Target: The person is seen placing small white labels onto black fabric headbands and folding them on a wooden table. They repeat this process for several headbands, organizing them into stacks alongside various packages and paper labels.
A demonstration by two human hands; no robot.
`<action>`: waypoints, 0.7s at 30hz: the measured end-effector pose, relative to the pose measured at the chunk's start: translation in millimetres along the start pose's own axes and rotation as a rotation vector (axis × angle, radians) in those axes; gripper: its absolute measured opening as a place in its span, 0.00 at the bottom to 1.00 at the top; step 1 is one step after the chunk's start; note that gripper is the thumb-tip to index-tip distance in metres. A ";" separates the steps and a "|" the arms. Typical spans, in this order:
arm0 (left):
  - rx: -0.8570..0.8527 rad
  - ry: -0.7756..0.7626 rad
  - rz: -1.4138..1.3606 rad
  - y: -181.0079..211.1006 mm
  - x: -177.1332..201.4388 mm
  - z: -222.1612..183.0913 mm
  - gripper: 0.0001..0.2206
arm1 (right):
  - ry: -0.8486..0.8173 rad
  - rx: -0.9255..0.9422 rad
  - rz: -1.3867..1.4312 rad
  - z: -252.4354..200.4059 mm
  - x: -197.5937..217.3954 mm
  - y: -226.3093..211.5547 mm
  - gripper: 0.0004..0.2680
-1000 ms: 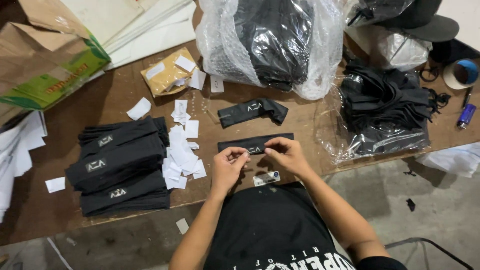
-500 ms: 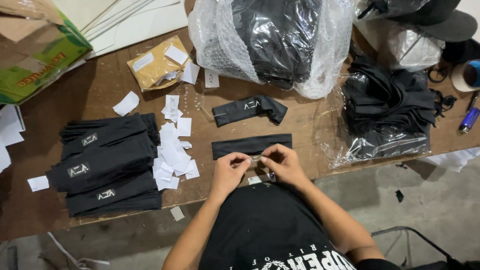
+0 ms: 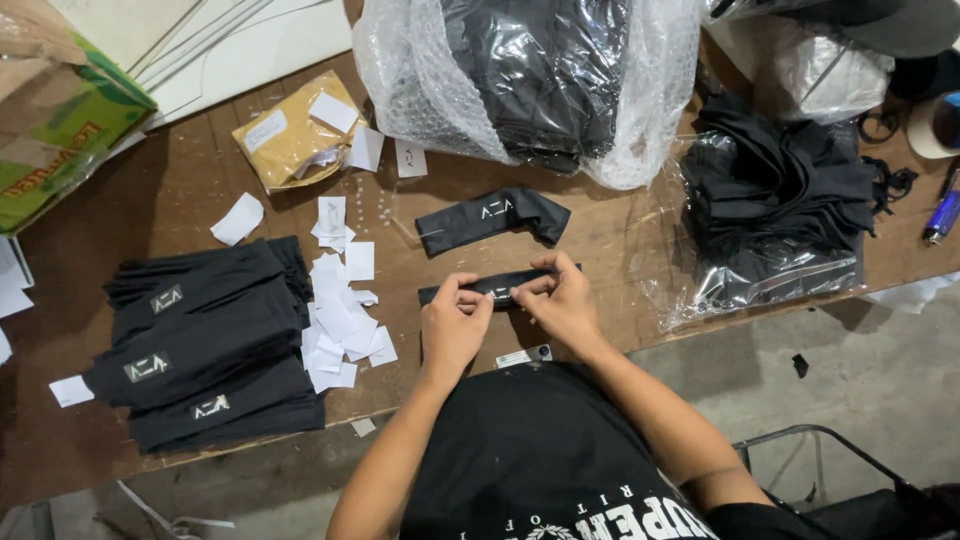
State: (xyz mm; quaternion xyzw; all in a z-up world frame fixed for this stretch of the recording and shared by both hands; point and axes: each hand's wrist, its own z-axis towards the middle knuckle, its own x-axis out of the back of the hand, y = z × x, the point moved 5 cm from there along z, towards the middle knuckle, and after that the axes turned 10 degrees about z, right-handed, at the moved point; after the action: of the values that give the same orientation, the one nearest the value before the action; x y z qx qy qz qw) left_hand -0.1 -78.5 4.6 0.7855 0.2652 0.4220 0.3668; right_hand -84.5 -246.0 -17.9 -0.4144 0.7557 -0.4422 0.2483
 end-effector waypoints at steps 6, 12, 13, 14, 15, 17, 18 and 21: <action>0.024 -0.009 0.054 -0.2 -2.4 6.9 0.16 | 0.033 -0.002 -0.113 6.2 -2.0 -11.8 0.18; 0.023 -0.011 0.054 -1.9 -4.5 9.0 0.15 | 0.038 0.089 -0.186 14.8 3.0 1.3 0.18; 0.023 -0.013 0.056 -1.5 -4.3 8.9 0.15 | 0.033 0.088 -0.147 15.2 2.8 1.7 0.18; 0.024 -0.016 0.058 -1.1 -4.1 8.7 0.15 | 0.028 0.087 -0.107 15.5 2.6 2.1 0.17; 0.025 -0.016 0.059 -0.9 -4.2 8.6 0.15 | 0.028 0.086 -0.107 15.1 2.5 1.3 0.17; 0.027 -0.018 0.069 -0.3 -4.4 8.6 0.15 | 0.033 0.060 -0.130 14.5 2.8 0.5 0.17; 0.028 -0.018 0.069 -0.5 -5.2 9.0 0.15 | 0.033 0.060 -0.131 14.6 2.9 0.5 0.17; 0.030 -0.011 0.071 -2.3 -6.2 9.2 0.14 | 0.031 0.076 -0.151 12.8 0.9 -3.3 0.17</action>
State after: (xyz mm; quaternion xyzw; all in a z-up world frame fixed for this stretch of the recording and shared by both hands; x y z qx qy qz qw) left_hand 4.4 -84.9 -3.6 0.8024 0.2413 0.4262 0.3411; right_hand -74.2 -253.6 -21.2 -0.4536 0.7085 -0.4946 0.2180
